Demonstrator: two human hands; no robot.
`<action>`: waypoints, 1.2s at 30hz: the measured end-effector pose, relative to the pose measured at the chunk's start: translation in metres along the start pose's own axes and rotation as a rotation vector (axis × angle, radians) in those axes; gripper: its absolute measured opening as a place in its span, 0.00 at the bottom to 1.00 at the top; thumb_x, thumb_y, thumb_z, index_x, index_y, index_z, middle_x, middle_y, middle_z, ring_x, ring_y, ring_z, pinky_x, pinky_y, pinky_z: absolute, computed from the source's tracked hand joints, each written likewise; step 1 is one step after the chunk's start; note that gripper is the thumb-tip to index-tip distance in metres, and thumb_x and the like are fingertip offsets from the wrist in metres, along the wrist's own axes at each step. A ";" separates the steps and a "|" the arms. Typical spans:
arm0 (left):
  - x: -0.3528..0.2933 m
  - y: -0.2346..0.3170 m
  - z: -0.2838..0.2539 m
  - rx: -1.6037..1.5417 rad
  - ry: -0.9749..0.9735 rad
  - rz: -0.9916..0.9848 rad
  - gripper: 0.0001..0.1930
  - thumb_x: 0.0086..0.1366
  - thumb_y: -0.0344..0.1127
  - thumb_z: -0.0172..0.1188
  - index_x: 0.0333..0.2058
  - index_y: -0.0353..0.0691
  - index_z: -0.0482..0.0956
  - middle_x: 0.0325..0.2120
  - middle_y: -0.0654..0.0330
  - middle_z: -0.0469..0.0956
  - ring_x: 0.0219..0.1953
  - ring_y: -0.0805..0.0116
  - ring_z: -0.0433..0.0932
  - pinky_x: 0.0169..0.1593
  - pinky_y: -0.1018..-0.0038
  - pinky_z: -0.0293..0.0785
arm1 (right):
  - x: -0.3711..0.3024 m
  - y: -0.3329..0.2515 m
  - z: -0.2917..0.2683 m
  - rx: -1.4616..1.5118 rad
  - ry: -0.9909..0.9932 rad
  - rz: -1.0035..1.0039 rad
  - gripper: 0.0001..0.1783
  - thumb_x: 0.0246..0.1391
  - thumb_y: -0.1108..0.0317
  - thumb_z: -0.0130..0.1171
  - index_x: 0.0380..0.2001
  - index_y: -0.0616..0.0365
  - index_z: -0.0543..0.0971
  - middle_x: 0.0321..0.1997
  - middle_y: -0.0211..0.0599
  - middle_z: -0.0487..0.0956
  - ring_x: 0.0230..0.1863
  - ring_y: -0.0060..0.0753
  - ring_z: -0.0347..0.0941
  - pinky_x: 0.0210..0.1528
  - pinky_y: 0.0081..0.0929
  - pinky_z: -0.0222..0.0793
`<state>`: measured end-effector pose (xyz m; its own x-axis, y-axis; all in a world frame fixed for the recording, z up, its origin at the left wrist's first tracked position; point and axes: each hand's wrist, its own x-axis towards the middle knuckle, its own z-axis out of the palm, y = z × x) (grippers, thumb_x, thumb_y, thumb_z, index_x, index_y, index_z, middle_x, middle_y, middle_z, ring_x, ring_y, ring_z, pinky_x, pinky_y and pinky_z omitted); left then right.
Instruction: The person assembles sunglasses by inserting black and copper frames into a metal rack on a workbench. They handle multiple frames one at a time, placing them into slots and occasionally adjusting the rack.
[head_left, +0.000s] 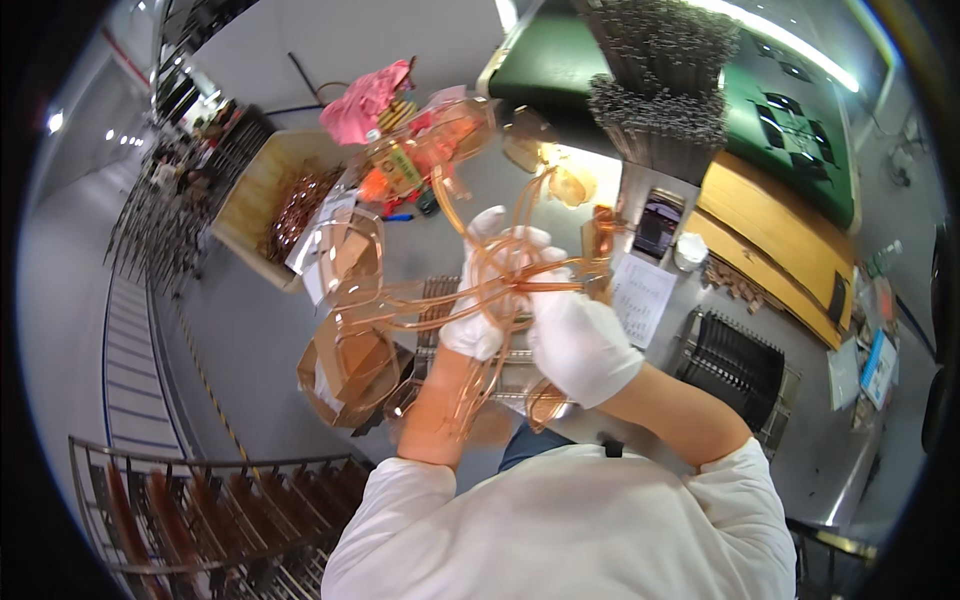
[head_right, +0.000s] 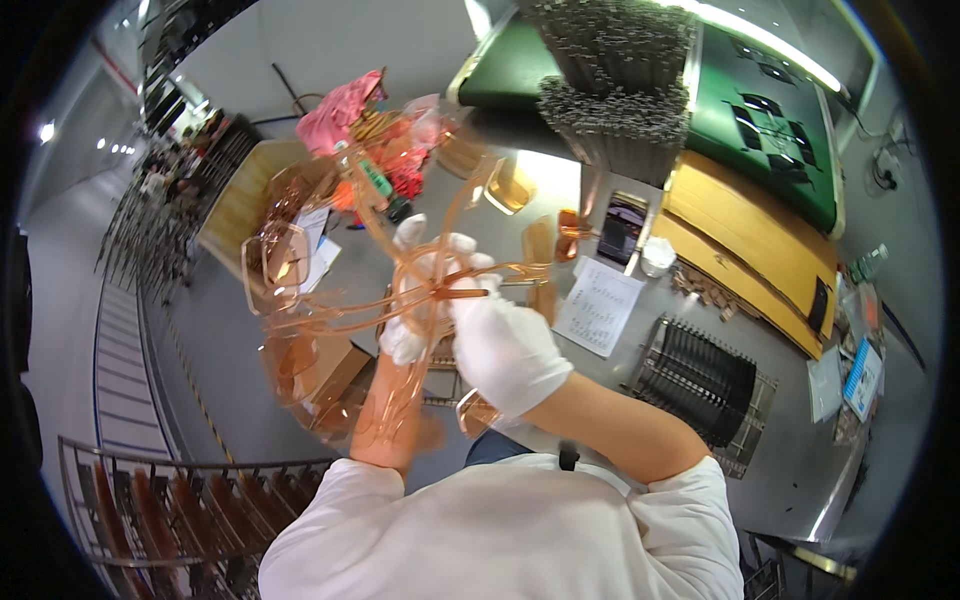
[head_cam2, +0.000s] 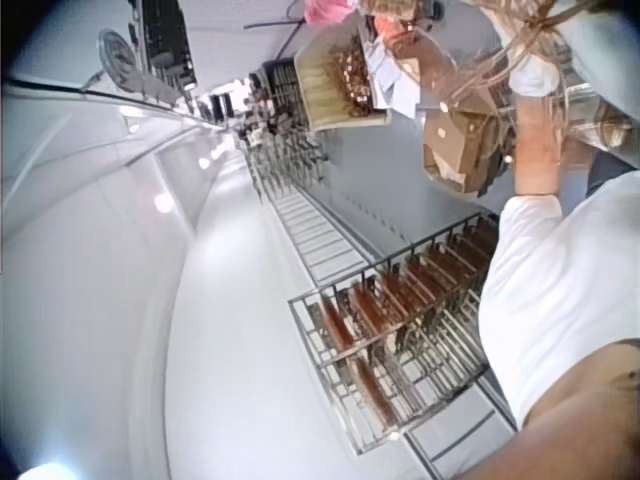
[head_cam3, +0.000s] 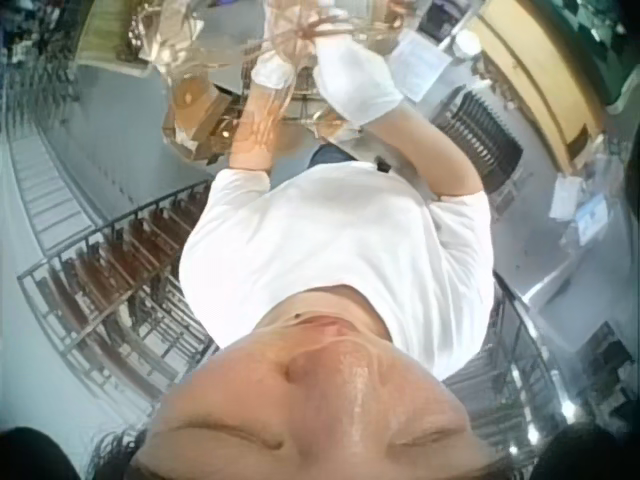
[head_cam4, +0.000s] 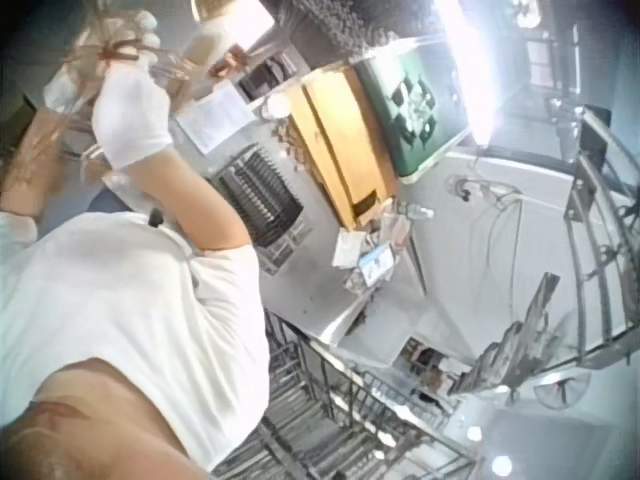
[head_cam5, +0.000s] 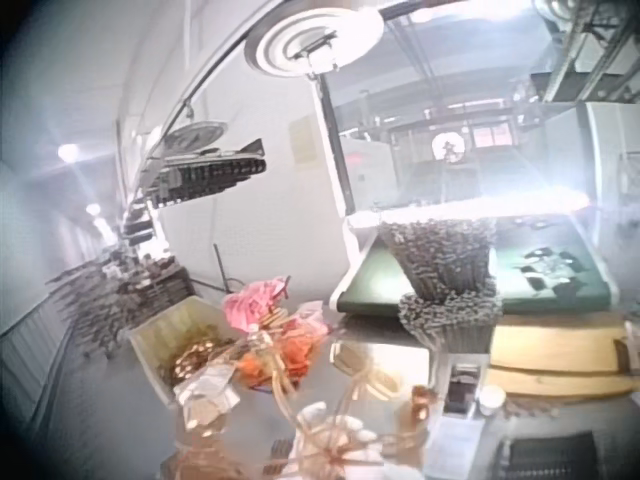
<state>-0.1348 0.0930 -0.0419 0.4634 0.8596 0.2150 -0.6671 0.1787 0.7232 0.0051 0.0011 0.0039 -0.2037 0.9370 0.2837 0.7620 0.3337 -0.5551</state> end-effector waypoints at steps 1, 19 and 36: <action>-0.002 0.001 -0.003 0.079 -0.098 0.086 0.48 0.58 0.43 0.77 0.69 0.46 0.52 0.56 0.44 0.74 0.54 0.48 0.81 0.56 0.54 0.85 | 0.000 -0.004 0.000 -0.009 0.013 -0.015 0.17 0.55 0.73 0.55 0.48 0.63 0.71 0.32 0.52 0.82 0.29 0.51 0.84 0.30 0.45 0.81; -0.005 0.024 -0.009 0.351 -0.073 0.134 0.74 0.22 0.52 0.91 0.69 0.41 0.55 0.62 0.52 0.68 0.59 0.53 0.77 0.63 0.56 0.78 | 0.011 -0.004 0.008 -0.108 0.123 -0.024 0.19 0.58 0.74 0.53 0.52 0.66 0.69 0.34 0.50 0.81 0.29 0.46 0.84 0.26 0.41 0.79; -0.004 0.044 -0.001 0.502 -0.204 0.117 0.62 0.28 0.45 0.92 0.63 0.40 0.64 0.61 0.47 0.71 0.61 0.52 0.76 0.64 0.53 0.76 | 0.019 -0.001 0.021 -0.079 0.129 -0.036 0.08 0.57 0.73 0.52 0.39 0.63 0.75 0.30 0.50 0.81 0.32 0.53 0.82 0.32 0.44 0.78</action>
<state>-0.1667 0.0982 -0.0118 0.5403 0.7407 0.3993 -0.3843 -0.2049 0.9002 -0.0127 0.0202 -0.0068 -0.1546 0.9018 0.4035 0.8029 0.3527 -0.4806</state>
